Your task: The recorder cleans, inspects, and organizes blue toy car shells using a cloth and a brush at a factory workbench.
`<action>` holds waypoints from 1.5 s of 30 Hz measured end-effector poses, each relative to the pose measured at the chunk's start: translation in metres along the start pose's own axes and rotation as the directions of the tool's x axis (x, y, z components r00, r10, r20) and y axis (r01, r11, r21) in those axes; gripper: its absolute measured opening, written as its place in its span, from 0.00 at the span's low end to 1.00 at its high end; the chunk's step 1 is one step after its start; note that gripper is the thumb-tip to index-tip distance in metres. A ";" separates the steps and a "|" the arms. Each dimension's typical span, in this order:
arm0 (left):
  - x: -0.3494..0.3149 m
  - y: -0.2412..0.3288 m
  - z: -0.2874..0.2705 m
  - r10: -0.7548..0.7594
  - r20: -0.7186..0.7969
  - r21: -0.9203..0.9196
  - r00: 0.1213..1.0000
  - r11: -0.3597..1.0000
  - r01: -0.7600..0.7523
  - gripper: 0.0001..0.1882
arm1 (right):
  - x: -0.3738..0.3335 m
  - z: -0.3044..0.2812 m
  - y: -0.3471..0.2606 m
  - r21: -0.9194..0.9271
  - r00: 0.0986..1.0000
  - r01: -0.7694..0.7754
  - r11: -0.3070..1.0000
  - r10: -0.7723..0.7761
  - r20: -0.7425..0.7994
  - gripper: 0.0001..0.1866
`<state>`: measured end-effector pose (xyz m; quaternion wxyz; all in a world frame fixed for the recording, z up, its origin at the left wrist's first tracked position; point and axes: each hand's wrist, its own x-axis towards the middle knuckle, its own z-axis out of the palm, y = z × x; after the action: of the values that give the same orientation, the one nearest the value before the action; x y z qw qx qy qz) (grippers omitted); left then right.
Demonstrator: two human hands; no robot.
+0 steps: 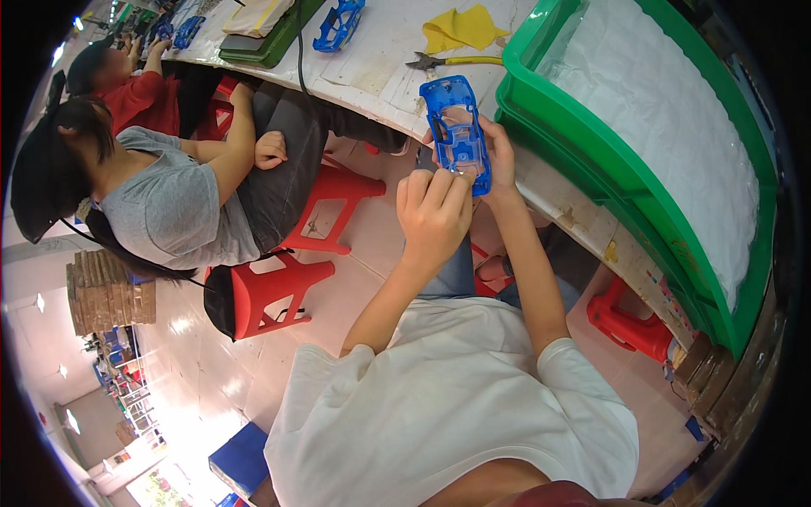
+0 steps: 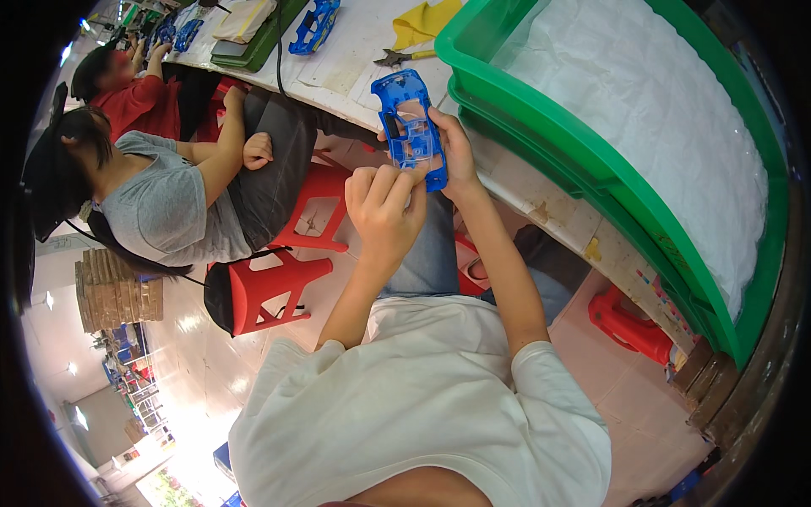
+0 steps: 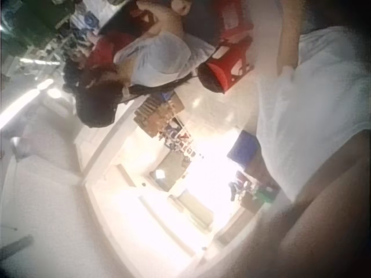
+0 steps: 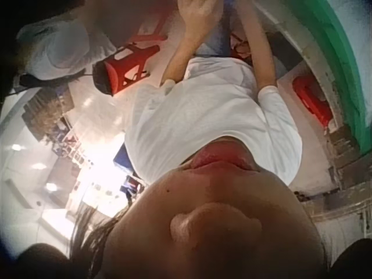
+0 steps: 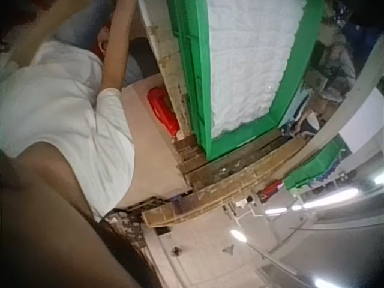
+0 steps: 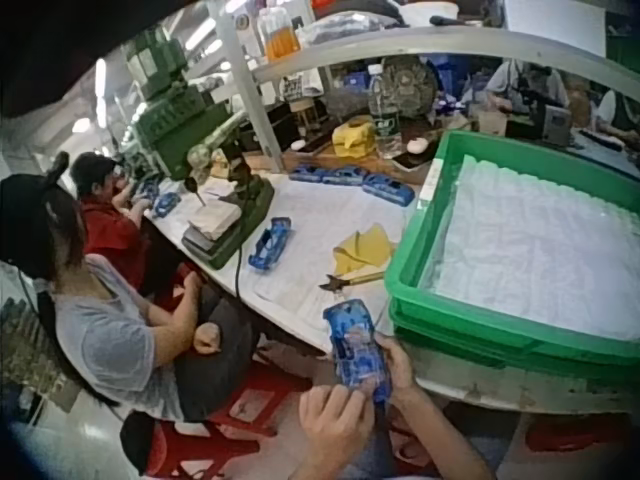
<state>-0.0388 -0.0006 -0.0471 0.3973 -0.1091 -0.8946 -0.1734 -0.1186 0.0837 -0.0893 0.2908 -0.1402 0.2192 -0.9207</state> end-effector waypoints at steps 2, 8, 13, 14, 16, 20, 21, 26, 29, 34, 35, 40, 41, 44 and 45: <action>0.001 0.000 -0.001 -0.003 0.010 0.003 1.000 1.000 0.003 0.08 | 0.000 0.001 0.001 0.005 1.000 -0.013 1.000 0.013 0.000 0.25; 0.011 -0.002 -0.005 -0.095 0.170 -0.072 0.981 0.991 0.109 0.09 | -0.001 0.007 0.002 -0.033 0.996 0.014 0.999 -0.017 -0.084 0.26; 0.014 -0.008 -0.007 -0.053 0.311 -0.089 0.949 0.992 0.085 0.19 | -0.003 0.008 0.000 -0.130 0.976 0.040 0.991 -0.067 -0.205 0.25; 0.015 -0.010 -0.008 -0.053 0.311 -0.088 0.949 0.993 0.085 0.19 | -0.003 0.007 -0.001 -0.130 0.977 0.040 0.991 -0.066 -0.204 0.25; 0.017 -0.011 -0.011 0.000 0.353 -0.083 0.936 0.996 0.032 0.19 | -0.003 0.008 -0.003 0.039 0.992 0.037 0.999 -0.032 -0.125 0.24; 0.014 -0.009 -0.009 -0.021 0.358 -0.060 0.934 0.997 0.046 0.21 | -0.003 0.017 -0.004 -0.084 0.969 0.024 0.996 -0.044 -0.243 0.25; 0.012 -0.008 -0.008 -0.028 0.352 -0.058 0.936 0.997 0.052 0.21 | -0.003 0.014 -0.003 -0.026 0.983 0.024 0.999 -0.029 -0.184 0.25; 0.007 -0.007 -0.005 -0.070 0.339 -0.067 0.938 0.993 0.098 0.22 | -0.003 0.008 0.002 -0.079 0.965 0.049 0.996 -0.068 -0.255 0.25; 0.006 -0.007 -0.004 -0.096 0.355 -0.096 0.930 0.986 0.138 0.23 | -0.002 0.005 0.003 -0.080 0.980 0.041 0.996 -0.056 -0.190 0.26; 0.003 -0.006 0.002 -0.103 0.321 -0.052 0.941 0.991 0.126 0.25 | -0.001 0.009 0.002 -0.083 0.982 0.011 0.997 -0.026 -0.187 0.28; 0.003 -0.005 0.003 -0.101 0.322 -0.054 0.941 0.991 0.125 0.25 | -0.001 0.010 0.001 -0.083 0.982 0.012 0.996 -0.028 -0.189 0.28; 0.002 -0.004 0.005 -0.078 0.329 -0.055 0.941 0.993 0.101 0.27 | -0.002 0.009 -0.003 -0.127 0.997 0.001 0.992 -0.010 -0.074 0.32; 0.001 -0.004 0.005 -0.077 0.329 -0.054 0.941 0.993 0.100 0.27 | -0.002 0.008 -0.003 -0.127 0.997 0.001 0.992 -0.011 -0.073 0.32; 0.000 -0.004 0.004 -0.079 0.326 -0.057 0.942 0.993 0.103 0.27 | -0.001 0.006 0.000 -0.129 1.000 0.002 0.992 -0.006 -0.028 0.33; -0.001 -0.004 0.003 -0.095 0.335 -0.055 0.937 0.991 0.121 0.27 | -0.001 0.007 0.002 -0.122 0.999 0.004 0.992 -0.009 -0.046 0.33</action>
<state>-0.0416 -0.0036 -0.0501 0.2265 -0.1023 -0.9461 -0.2075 -0.1141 0.0811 -0.0843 0.2735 -0.1372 0.2814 -0.9095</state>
